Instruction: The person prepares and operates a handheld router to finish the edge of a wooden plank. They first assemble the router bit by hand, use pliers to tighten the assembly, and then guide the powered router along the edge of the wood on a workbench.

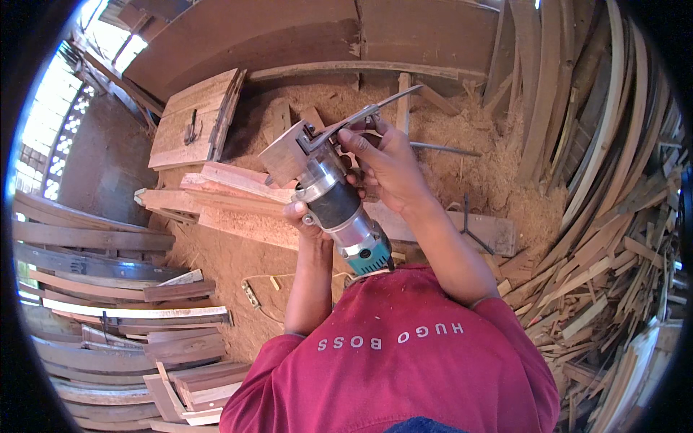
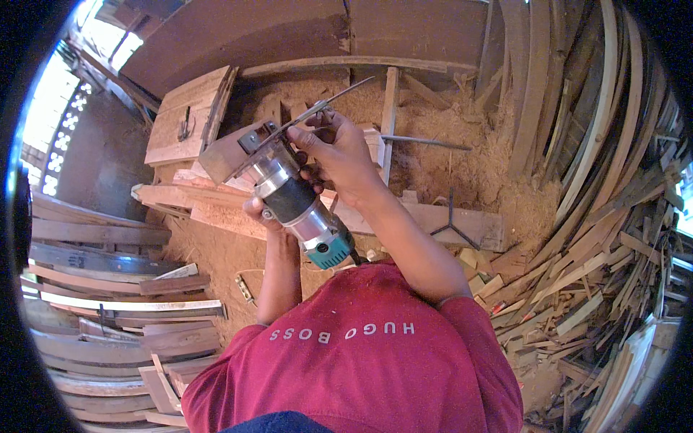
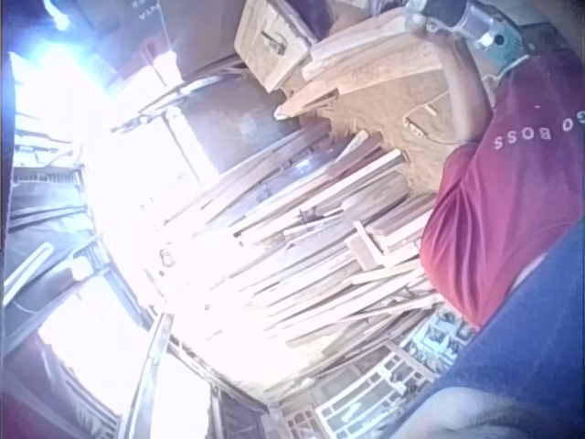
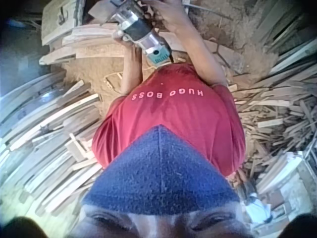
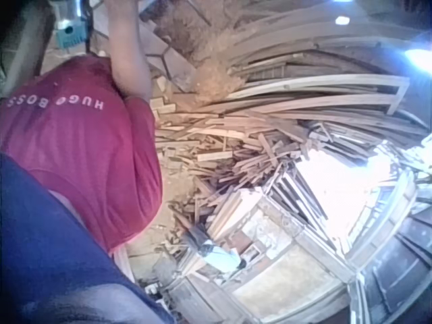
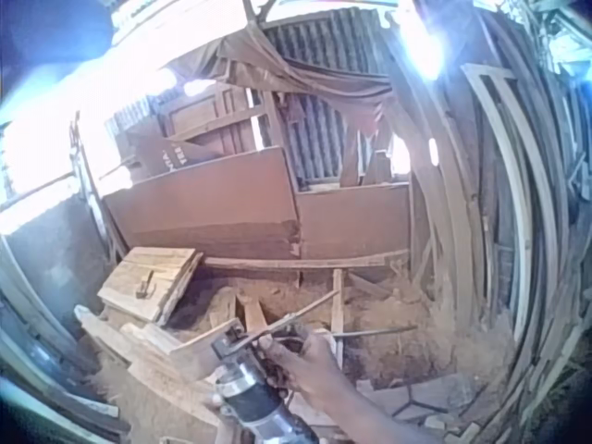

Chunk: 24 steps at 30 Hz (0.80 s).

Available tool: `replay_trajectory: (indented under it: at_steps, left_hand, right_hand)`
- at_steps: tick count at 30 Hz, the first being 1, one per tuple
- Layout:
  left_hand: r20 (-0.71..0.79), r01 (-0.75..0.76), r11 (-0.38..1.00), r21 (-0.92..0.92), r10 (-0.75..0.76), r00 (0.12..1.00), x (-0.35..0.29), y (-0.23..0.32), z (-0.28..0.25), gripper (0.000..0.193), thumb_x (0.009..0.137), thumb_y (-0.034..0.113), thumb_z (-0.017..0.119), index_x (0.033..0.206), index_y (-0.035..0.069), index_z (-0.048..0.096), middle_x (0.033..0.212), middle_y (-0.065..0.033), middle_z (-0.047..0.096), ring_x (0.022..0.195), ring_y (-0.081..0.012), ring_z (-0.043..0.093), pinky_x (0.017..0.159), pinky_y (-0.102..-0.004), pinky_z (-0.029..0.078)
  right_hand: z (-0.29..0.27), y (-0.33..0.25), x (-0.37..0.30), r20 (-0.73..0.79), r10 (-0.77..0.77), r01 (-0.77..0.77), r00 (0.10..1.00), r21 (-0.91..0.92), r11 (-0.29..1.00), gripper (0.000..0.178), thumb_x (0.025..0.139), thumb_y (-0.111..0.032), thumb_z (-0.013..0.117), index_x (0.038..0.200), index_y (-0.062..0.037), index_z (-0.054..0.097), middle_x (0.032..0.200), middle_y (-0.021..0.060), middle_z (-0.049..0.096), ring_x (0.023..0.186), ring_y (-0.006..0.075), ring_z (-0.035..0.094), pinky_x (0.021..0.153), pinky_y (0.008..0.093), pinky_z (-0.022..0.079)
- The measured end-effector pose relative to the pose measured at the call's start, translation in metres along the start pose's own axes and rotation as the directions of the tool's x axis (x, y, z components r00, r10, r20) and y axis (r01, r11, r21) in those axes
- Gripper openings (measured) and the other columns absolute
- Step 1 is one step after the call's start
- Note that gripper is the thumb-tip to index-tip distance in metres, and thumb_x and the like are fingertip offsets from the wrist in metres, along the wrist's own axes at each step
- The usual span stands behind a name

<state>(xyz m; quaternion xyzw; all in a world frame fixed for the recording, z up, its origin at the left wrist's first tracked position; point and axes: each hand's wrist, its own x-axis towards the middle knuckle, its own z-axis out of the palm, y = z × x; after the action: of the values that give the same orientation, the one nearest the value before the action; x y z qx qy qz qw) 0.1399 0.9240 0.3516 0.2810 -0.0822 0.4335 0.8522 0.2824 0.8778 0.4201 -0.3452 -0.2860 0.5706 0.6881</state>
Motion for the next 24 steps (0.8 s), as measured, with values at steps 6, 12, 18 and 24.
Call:
replay_trajectory:
  at_steps: [6,12,18,24]
  left_hand:
    - [-0.014,0.035,0.999,-0.007,-0.035,0.999,-0.0004,0.0028,-0.0033,0.093,0.063,0.039,0.072,0.138,-0.003,0.038,0.119,-0.0224,0.057,0.098,-0.0346,0.063,0.084,-0.0484,0.055]
    - [-0.002,0.013,0.999,-0.031,-0.013,1.0,-0.0007,0.0001,-0.0018,0.095,0.063,0.038,0.073,0.139,-0.004,0.037,0.118,-0.0232,0.057,0.096,-0.0355,0.063,0.083,-0.0492,0.056]
    - [-0.01,0.007,0.999,-0.039,-0.007,1.0,-0.0039,0.0014,0.0003,0.095,0.063,0.037,0.073,0.139,-0.006,0.036,0.122,-0.0238,0.055,0.099,-0.0342,0.062,0.082,-0.0495,0.056]
    - [-0.042,0.031,0.999,-0.026,-0.032,0.999,-0.0056,0.0018,0.0,0.09,0.063,0.037,0.072,0.136,-0.005,0.04,0.114,-0.0245,0.059,0.096,-0.0369,0.065,0.082,-0.0461,0.059]
  right_hand:
    - [-0.0007,0.0055,-0.0045,-0.065,-0.104,0.108,0.992,0.067,0.992,0.035,0.085,-0.013,0.075,0.111,-0.005,0.053,0.088,0.0022,0.062,0.07,0.0091,0.059,0.047,0.0183,0.047]
    - [-0.0047,0.0067,0.0001,-0.02,-0.002,0.003,1.0,0.057,0.998,0.033,0.085,-0.013,0.073,0.111,-0.0046,0.054,0.089,0.0027,0.064,0.07,0.0081,0.059,0.047,0.0198,0.047]
    - [-0.0026,0.009,-0.0055,-0.057,-0.11,0.11,0.992,-0.009,0.994,0.035,0.086,-0.019,0.074,0.111,-0.0043,0.054,0.092,0.0025,0.064,0.071,0.0072,0.058,0.048,0.0197,0.047]
    - [-0.0048,0.0055,-0.0015,-0.037,-0.083,0.08,0.996,-0.068,0.994,0.035,0.085,-0.013,0.074,0.112,-0.0045,0.053,0.098,0.0062,0.064,0.074,0.0104,0.061,0.051,0.0205,0.049]
